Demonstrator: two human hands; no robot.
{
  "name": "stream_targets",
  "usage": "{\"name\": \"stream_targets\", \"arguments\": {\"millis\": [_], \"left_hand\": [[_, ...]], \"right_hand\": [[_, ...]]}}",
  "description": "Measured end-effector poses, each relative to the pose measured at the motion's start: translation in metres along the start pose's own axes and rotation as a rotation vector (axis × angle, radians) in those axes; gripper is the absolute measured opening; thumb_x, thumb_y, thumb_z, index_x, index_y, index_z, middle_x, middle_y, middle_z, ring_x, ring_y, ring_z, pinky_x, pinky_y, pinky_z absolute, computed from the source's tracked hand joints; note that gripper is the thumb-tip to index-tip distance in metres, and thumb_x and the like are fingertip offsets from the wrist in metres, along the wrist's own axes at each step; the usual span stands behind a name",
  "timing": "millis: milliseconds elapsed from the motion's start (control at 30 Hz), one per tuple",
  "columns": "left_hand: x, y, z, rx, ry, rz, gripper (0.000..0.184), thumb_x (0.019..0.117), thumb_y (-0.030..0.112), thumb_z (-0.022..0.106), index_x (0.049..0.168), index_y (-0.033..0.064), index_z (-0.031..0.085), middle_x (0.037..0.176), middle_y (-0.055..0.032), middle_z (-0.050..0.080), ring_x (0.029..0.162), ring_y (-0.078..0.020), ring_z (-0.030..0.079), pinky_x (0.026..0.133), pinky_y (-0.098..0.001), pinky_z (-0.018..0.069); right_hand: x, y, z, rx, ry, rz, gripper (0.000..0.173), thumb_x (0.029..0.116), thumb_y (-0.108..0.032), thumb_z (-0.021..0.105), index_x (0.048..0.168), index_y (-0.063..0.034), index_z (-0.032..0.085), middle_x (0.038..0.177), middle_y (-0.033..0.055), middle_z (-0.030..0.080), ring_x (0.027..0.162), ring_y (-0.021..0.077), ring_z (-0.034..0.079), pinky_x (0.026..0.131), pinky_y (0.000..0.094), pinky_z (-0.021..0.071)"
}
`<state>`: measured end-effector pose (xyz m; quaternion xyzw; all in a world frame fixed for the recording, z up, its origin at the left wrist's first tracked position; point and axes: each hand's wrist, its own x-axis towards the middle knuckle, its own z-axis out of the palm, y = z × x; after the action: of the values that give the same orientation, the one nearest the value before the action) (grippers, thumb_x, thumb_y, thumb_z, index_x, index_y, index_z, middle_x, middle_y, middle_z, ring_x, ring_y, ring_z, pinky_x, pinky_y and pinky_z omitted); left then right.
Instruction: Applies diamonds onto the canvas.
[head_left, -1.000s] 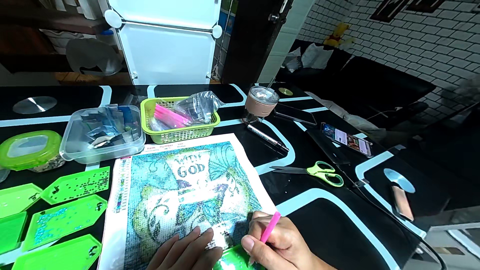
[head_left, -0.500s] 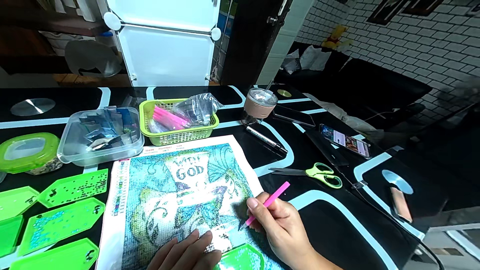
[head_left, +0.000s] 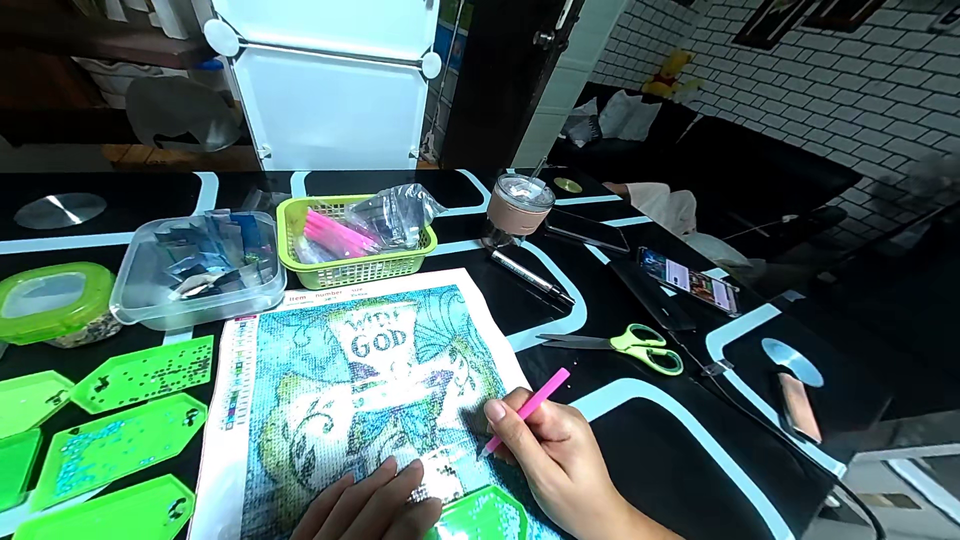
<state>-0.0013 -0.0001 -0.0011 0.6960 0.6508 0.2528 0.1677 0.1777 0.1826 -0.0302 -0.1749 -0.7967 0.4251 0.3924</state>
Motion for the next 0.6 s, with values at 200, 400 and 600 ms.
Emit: {"name": "stream_targets", "arguments": {"millis": [200, 400, 600], "left_hand": [[0.0007, 0.0007, -0.0017, -0.004, -0.001, 0.002, 0.046, 0.096, 0.046, 0.067, 0.126, 0.0107, 0.072, 0.14, -0.0141, 0.065, 0.131, -0.0366, 0.06, 0.108, -0.0547, 0.0437], [0.0006, 0.0017, -0.0024, -0.007, -0.008, -0.005, 0.046, 0.0964, 0.045, 0.067, 0.126, 0.0103, 0.072, 0.14, -0.0139, 0.065, 0.132, -0.0365, 0.06, 0.109, -0.0552, 0.043], [0.0004, 0.0005, -0.0011, -0.005, -0.003, -0.001, 0.046, 0.0962, 0.045, 0.067, 0.126, 0.0107, 0.072, 0.14, -0.0139, 0.065, 0.132, -0.0361, 0.059, 0.109, -0.0549, 0.043]], "right_hand": [[-0.0025, -0.0006, -0.0007, -0.138, -0.003, -0.064, 0.03, 0.1081, -0.022, 0.054, 0.087, -0.0032, 0.064, 0.07, 0.0004, 0.062, 0.063, -0.0003, 0.059, 0.059, 0.0144, 0.05], [-0.0035, -0.0018, -0.0007, -0.247, -0.007, -0.113, 0.032, 0.1088, -0.025, 0.051, 0.088, -0.0046, 0.065, 0.071, 0.0022, 0.063, 0.067, 0.0047, 0.06, 0.066, 0.0197, 0.0497], [-0.0041, -0.0017, -0.0013, -0.233, -0.019, -0.111, 0.033, 0.1091, -0.025, 0.051, 0.088, -0.0043, 0.065, 0.071, 0.0025, 0.062, 0.067, 0.0043, 0.06, 0.065, 0.019, 0.0499]]}}
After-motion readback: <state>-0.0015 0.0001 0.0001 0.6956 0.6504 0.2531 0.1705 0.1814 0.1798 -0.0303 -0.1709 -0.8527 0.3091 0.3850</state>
